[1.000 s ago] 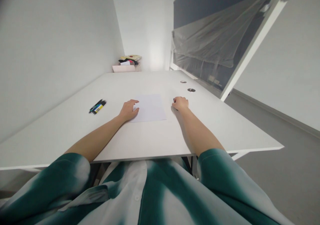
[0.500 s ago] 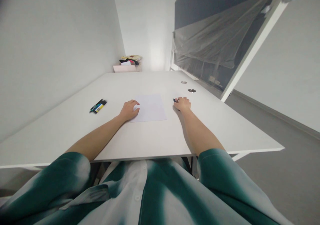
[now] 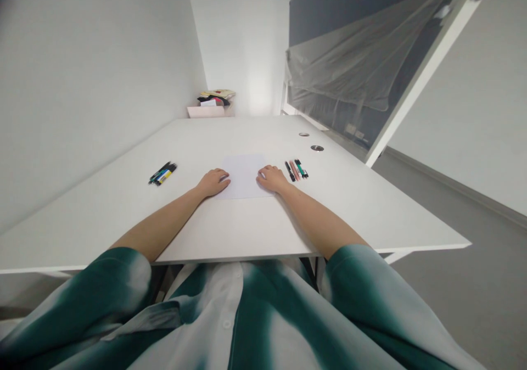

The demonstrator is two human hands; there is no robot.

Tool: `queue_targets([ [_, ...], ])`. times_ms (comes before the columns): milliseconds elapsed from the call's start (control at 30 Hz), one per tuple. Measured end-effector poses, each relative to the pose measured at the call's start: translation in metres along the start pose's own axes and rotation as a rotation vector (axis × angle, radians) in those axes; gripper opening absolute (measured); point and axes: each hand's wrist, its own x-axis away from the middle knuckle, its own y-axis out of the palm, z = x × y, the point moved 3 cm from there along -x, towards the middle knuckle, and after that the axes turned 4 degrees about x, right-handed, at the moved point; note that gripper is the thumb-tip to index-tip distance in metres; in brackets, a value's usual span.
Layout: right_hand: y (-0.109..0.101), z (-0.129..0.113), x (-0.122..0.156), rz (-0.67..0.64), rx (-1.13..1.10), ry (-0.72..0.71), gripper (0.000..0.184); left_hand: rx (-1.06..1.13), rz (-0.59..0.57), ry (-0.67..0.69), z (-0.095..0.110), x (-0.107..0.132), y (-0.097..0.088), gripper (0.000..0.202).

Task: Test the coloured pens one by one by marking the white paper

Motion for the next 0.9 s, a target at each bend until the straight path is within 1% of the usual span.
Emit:
queue_targets([
  [167,-0.0004,0.0001,0.0004,-0.021,0.012,0.006,0.039,-0.008,0.009,0.008,-0.0005,-0.0004,0.0010,0.040],
  [700,-0.0002,0.0025,-0.0014,-0.031,-0.005,0.013,0.040,-0.026,-0.017,-0.004,0.0018,0.0004,-0.0013,0.041],
  [900,0.0023,0.0049,-0.0038,-0.019,-0.039,0.013,0.044,0.029,0.005,0.000,-0.0019,-0.0026,-0.0003,0.041],
])
